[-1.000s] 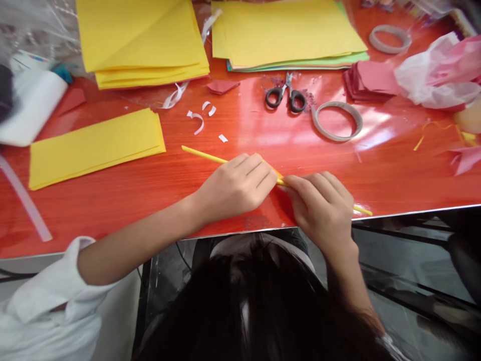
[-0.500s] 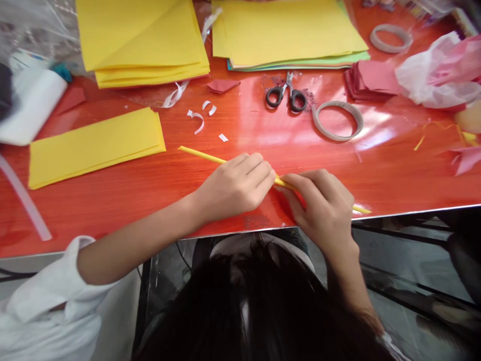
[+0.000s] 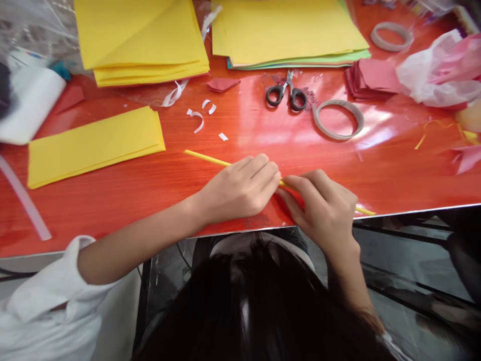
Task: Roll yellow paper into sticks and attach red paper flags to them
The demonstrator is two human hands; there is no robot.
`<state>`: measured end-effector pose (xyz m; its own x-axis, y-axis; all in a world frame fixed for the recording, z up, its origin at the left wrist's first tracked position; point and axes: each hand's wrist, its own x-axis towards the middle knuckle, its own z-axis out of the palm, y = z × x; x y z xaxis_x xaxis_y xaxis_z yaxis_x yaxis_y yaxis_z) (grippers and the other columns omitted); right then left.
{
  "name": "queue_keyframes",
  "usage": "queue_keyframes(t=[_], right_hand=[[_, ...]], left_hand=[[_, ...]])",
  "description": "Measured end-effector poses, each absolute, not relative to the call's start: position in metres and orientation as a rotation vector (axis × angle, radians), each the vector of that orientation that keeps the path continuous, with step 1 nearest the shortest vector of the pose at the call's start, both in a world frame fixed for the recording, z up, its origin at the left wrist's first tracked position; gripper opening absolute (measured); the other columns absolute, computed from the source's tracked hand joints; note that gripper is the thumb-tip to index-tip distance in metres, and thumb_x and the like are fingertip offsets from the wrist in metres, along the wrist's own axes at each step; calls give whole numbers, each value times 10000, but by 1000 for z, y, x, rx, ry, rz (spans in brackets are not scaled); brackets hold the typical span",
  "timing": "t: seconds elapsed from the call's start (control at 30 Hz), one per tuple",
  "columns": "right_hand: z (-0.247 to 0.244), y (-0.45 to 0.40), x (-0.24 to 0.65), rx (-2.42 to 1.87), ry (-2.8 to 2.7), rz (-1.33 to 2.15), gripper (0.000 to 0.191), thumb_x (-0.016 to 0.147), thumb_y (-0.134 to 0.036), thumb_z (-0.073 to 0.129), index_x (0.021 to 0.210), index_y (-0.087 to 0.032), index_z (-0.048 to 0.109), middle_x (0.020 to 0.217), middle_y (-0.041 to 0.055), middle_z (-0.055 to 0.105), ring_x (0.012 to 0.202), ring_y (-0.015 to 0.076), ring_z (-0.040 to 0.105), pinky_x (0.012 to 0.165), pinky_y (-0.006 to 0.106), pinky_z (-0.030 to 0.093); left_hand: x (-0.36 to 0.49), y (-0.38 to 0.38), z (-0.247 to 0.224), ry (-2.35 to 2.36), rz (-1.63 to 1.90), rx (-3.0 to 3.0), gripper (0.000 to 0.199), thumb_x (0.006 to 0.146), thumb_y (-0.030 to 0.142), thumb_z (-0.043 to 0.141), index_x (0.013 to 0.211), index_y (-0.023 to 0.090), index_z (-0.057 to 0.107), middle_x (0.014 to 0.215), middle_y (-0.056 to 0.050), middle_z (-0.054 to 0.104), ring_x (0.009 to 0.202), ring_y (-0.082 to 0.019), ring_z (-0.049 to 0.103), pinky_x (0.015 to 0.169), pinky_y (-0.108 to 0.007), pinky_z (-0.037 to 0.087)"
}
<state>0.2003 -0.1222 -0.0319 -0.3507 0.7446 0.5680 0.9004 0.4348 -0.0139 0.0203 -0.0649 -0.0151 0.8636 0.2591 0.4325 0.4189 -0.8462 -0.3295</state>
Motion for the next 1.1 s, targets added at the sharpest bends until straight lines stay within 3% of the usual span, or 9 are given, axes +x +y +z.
queue_keyframes(t=[0.23,0.73,1.1], right_hand=[[-35,-122,201,-1354,-2166,-460,41,851,-209,550,859,-178,576,634,-10,539,560,101,456,540,234,349],[-36,-124,203,-1378,-2151,-383,110,863,-213,533,943,-171,595,681,-6,574,541,78,464,507,226,328],[-33,-125,203,-1422,-2152,-306,126,876,-232,516,990,-194,551,695,-13,548,524,76,454,482,228,304]], left_hand=[[19,-64,-14,-481,-538,-2666,189,921,132,376,928,72,555,806,-81,603,749,-174,567,653,-298,433],[16,-60,-12,-334,-577,-2587,225,913,104,383,1051,33,546,875,-93,646,779,-162,592,699,-289,485],[15,-59,-12,-309,-595,-2570,171,908,111,398,938,72,562,787,-55,609,730,-157,578,643,-279,466]])
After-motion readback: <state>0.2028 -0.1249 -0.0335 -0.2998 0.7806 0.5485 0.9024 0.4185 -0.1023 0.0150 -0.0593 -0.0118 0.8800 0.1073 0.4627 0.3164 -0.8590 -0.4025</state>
